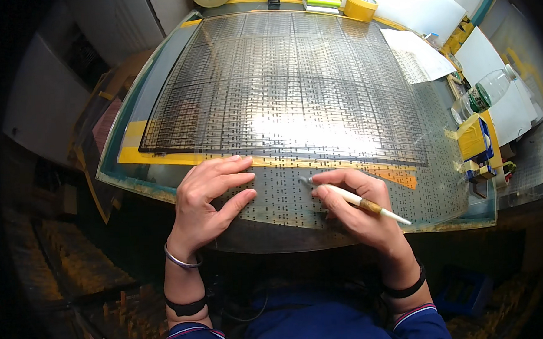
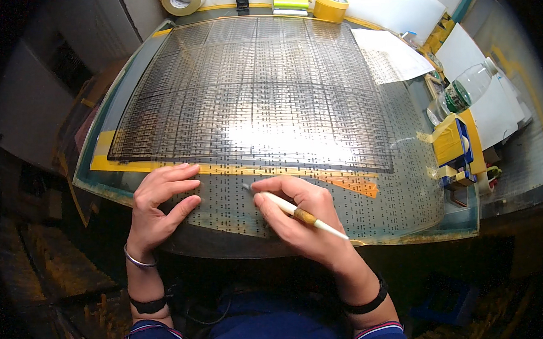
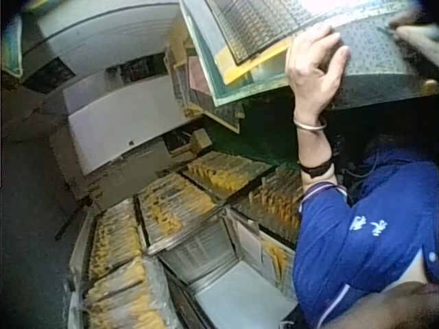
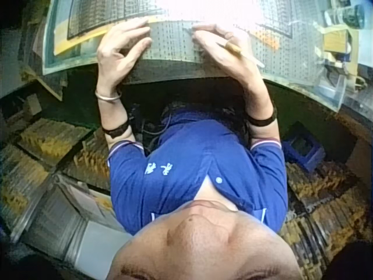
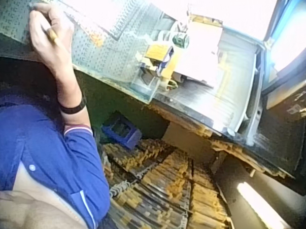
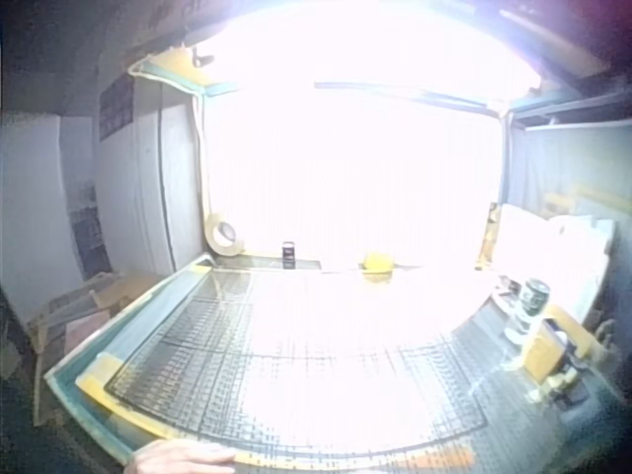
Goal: The recorder uses a ruler and a white pen to mark specific points or lines on a large patterned plastic or film sheet atop a light table.
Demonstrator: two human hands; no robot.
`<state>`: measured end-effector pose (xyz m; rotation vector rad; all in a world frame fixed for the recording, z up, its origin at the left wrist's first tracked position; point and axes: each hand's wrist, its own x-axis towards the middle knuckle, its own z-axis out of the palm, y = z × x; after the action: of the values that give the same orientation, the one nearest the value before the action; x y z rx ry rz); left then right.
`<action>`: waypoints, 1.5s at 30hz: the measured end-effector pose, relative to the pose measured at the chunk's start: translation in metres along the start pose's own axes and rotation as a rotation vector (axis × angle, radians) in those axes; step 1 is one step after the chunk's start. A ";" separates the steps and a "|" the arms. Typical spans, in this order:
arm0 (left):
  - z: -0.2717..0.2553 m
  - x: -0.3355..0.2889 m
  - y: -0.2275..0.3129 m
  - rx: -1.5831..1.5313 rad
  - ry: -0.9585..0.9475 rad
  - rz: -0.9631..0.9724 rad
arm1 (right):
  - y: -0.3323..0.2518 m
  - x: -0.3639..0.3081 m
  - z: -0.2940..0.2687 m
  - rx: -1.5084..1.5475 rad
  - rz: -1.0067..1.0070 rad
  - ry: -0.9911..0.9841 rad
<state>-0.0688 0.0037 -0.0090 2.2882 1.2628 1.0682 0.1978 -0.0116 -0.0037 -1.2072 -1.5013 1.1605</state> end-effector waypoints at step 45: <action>-0.023 -0.002 -0.006 -0.343 -0.085 -0.146 | -0.024 -0.060 -0.032 0.139 -0.248 -0.577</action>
<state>-0.0896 0.0032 0.0020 1.9348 1.0978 1.0334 0.2336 -0.0685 0.0216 -0.5874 -1.8864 1.4850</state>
